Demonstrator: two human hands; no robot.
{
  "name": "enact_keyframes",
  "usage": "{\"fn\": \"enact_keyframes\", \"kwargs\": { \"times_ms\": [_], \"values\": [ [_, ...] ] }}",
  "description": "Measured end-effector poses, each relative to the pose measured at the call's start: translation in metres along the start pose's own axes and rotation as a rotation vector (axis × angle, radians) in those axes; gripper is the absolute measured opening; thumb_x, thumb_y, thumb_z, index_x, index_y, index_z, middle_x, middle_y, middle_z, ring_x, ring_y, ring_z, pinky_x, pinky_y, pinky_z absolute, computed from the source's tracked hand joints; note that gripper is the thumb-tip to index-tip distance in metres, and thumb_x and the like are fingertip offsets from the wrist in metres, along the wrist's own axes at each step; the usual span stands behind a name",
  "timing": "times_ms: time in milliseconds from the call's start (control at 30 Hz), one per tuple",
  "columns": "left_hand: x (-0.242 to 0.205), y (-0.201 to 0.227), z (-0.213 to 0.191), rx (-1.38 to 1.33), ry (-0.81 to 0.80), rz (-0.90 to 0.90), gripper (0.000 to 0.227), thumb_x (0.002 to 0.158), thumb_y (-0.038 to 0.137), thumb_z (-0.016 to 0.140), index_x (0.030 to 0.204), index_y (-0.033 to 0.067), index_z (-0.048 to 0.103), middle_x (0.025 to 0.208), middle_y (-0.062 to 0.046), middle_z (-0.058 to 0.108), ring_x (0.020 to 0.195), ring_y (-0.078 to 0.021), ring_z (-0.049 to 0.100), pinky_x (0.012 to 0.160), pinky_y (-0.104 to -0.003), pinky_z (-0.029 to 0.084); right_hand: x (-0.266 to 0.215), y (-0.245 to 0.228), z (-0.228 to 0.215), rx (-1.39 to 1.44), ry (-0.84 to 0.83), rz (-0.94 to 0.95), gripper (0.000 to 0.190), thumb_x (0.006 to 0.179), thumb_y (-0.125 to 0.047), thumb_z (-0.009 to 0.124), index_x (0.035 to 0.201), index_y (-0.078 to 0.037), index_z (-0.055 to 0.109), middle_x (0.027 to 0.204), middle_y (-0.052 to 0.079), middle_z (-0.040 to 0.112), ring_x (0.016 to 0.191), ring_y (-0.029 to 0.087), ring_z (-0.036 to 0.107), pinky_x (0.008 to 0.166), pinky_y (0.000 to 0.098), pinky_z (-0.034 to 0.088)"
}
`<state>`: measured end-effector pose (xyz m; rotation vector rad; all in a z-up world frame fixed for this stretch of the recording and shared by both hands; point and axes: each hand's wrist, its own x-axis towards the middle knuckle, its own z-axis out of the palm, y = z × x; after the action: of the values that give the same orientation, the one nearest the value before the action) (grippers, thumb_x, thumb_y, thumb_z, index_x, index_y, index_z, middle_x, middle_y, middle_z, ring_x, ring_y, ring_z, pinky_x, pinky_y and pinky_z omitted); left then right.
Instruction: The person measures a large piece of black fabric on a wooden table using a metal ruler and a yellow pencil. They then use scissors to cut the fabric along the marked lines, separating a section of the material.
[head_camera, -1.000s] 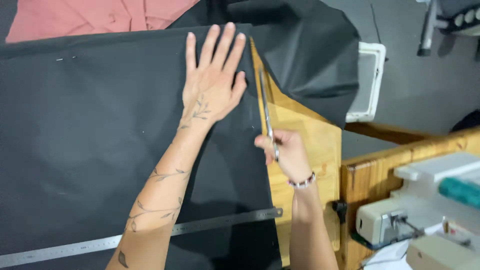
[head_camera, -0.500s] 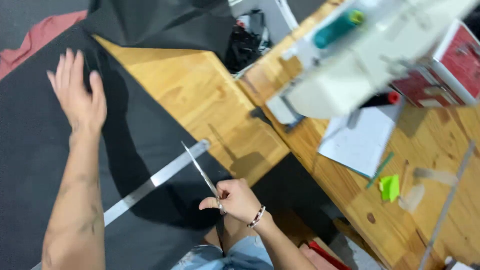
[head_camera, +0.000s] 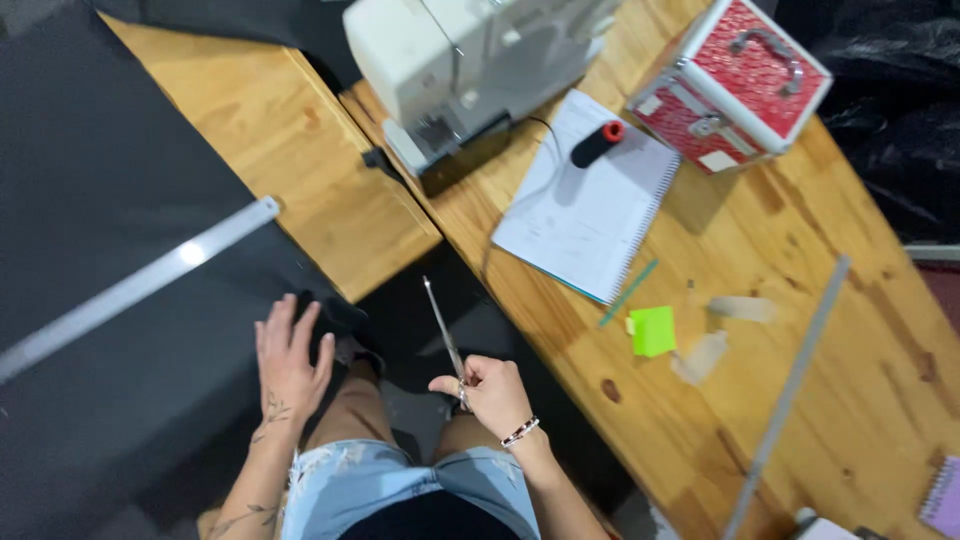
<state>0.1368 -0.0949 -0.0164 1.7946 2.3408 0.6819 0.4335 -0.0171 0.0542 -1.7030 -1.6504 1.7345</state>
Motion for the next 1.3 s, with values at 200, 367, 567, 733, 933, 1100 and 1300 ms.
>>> {"fn": "enact_keyframes", "kwargs": {
  "times_ms": [200,367,567,733,933,1100,1300],
  "values": [
    [-0.091,-0.043,0.046,-0.009,0.310,-0.342,0.037,0.094,0.016,0.076,0.129,0.0159,0.066,0.131,-0.014,0.054,0.121,-0.0392,0.055,0.105,-0.053,0.041,-0.052,0.064,-0.065,-0.108,0.084,0.018,0.047,0.073,-0.048,0.089,0.059,-0.012,0.064,0.047,0.004,0.067,0.047,0.016,0.063,0.055,0.0232,0.045],
    [-0.141,-0.131,0.084,-1.408,0.675,-1.550,0.105,0.081,0.060,0.103,0.145,0.0266,0.027,0.152,-0.019,0.026,0.139,-0.0350,0.037,0.110,-0.062,0.029,-0.067,0.078,-0.069,-0.220,0.108,-0.028,0.046,0.074,-0.049,0.088,0.060,-0.013,0.065,0.049,0.003,0.069,0.051,0.017,0.065,0.059,0.0248,0.048],
    [-0.129,-0.085,0.008,-1.992,1.006,-1.295,0.134,0.078,0.056,0.100,0.160,0.0192,0.001,0.168,-0.011,-0.015,0.157,-0.0294,-0.005,0.121,-0.064,-0.006,-0.070,0.059,-0.033,-0.349,0.051,-0.145,0.047,0.078,-0.050,0.084,0.063,-0.010,0.065,0.054,0.007,0.071,0.058,0.028,0.070,0.060,0.0322,0.051],
    [-0.151,-0.108,0.013,-2.062,1.088,-1.352,0.052,0.072,0.025,0.099,0.105,0.0062,0.063,0.102,-0.011,0.071,0.096,-0.0251,0.073,0.094,-0.043,0.059,-0.066,0.028,0.025,-0.361,0.000,-0.198,0.048,0.079,-0.058,0.080,0.065,-0.014,0.065,0.058,0.001,0.073,0.068,0.025,0.073,0.067,0.0322,0.053],
    [-0.207,-0.076,0.017,-1.918,0.680,-1.485,0.054,0.078,0.042,0.091,0.112,0.0133,0.059,0.105,-0.003,0.064,0.098,-0.0187,0.068,0.094,-0.037,0.056,-0.065,-0.021,0.116,-0.405,-0.144,-0.415,0.048,0.083,-0.057,0.075,0.070,-0.012,0.063,0.062,0.005,0.073,0.072,0.034,0.072,0.068,0.0389,0.053],
    [-0.242,-0.058,0.044,-1.992,0.414,-1.575,0.054,0.081,0.047,0.086,0.105,0.0087,0.057,0.095,-0.004,0.063,0.090,-0.0206,0.068,0.088,-0.039,0.060,-0.061,-0.051,0.180,-0.408,-0.178,-0.527,0.045,0.083,-0.057,0.075,0.070,-0.016,0.062,0.061,0.000,0.072,0.073,0.028,0.073,0.069,0.0342,0.054],
    [-0.266,-0.088,0.009,-1.756,-0.043,-1.448,0.046,0.092,0.047,0.074,0.124,0.0156,0.067,0.113,-0.002,0.070,0.105,-0.0204,0.069,0.093,-0.038,0.055,-0.049,-0.056,0.222,-0.353,-0.227,-0.417,0.044,0.084,-0.056,0.076,0.071,-0.016,0.065,0.061,-0.002,0.073,0.067,0.019,0.072,0.069,0.0284,0.053]
  ]
}}
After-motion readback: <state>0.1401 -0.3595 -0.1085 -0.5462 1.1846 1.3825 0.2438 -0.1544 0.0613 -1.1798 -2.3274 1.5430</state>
